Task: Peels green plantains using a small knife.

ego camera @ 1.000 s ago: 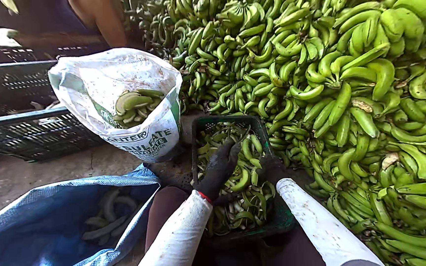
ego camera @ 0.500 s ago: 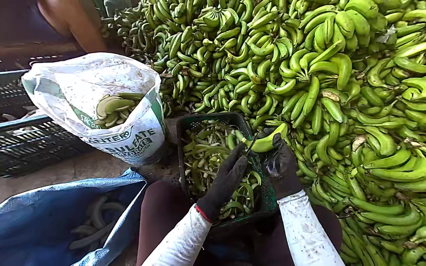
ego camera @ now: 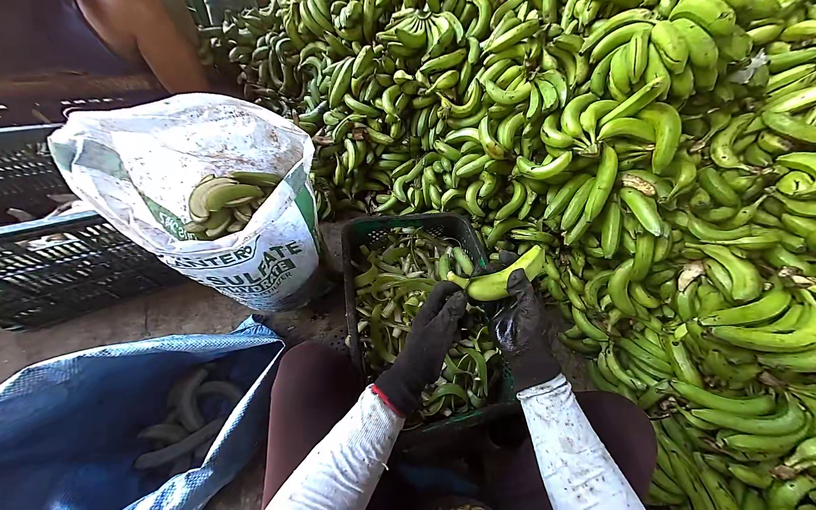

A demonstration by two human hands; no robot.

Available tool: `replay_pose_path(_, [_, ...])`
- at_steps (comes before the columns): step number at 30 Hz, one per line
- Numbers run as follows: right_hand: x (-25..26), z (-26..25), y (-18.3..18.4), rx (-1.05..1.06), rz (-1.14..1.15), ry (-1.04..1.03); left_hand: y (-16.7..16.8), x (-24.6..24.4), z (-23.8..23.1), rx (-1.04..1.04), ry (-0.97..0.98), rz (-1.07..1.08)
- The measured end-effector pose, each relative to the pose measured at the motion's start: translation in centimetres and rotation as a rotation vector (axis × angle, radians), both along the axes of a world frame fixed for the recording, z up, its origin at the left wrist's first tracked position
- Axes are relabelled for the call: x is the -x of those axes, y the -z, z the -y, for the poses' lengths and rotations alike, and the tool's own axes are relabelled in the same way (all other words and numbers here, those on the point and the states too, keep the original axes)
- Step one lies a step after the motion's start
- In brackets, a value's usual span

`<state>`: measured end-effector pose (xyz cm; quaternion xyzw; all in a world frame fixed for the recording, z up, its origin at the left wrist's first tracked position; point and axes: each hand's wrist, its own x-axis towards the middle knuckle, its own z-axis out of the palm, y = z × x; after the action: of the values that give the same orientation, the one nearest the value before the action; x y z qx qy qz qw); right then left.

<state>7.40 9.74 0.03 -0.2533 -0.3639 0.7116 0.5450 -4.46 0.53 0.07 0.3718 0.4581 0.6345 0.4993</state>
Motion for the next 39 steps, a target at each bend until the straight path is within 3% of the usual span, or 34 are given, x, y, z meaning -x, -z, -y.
replay_pose_path(4, [0.5, -0.9, 0.4, 0.134, 0.154, 0.098, 2.6, 0.2, -0.4, -0.220, -0.160, -0.678])
replay_pose_path(5, [0.3, -1.4, 0.9, 0.132, 0.203, 0.111, 2.4, 0.1, -0.1, -0.212, -0.110, -0.698])
replay_pose_path(8, [-1.5, -2.7, 2.5, 0.082, 0.265, -0.079, 0.0, 0.2, 0.9, 0.008, 0.263, -0.229])
replay_pose_path(10, [-2.5, -2.9, 2.3, 0.121, 0.253, -0.282, -0.5, 0.8, 1.0, 0.092, 0.415, 0.006])
replay_pose_path(14, [-4.4, -3.7, 1.4, 0.111, 0.236, -0.694, -0.6, 2.4, 0.8, 0.151, 0.325, -0.068])
replay_pose_path(19, [-7.1, -5.3, -1.2, 0.028, 0.599, -0.898, -1.4, 5.5, 0.8, 0.051, 0.110, -0.168])
replay_pose_path(26, [-8.5, -8.2, 0.0, -0.068, 0.732, -0.762, -3.8, 3.2, 0.9, -0.065, 0.156, -0.219])
replay_pose_path(30, [-9.8, -10.3, 2.4, -0.119, 1.047, -0.502, -5.3, 4.2, 2.1, -0.214, 0.056, -0.128])
replay_pose_path(32, [-10.6, -11.0, 3.8, -0.080, 0.982, -0.413, -7.6, 5.5, 2.8, -0.334, 0.006, -0.028])
replay_pose_path(34, [-9.7, -10.2, 3.0, -0.015, 0.748, -0.368, -8.3, 5.9, 2.7, -0.352, 0.012, 0.035])
replay_pose_path(36, [-7.7, -8.8, 1.8, 0.050, 0.545, -0.263, -6.3, 6.5, 1.6, -0.152, 0.028, -0.052])
replay_pose_path(39, [-4.9, -6.7, 0.7, 0.131, 0.408, -0.103, -0.4, 7.8, -0.4, 0.466, 0.056, -0.581])
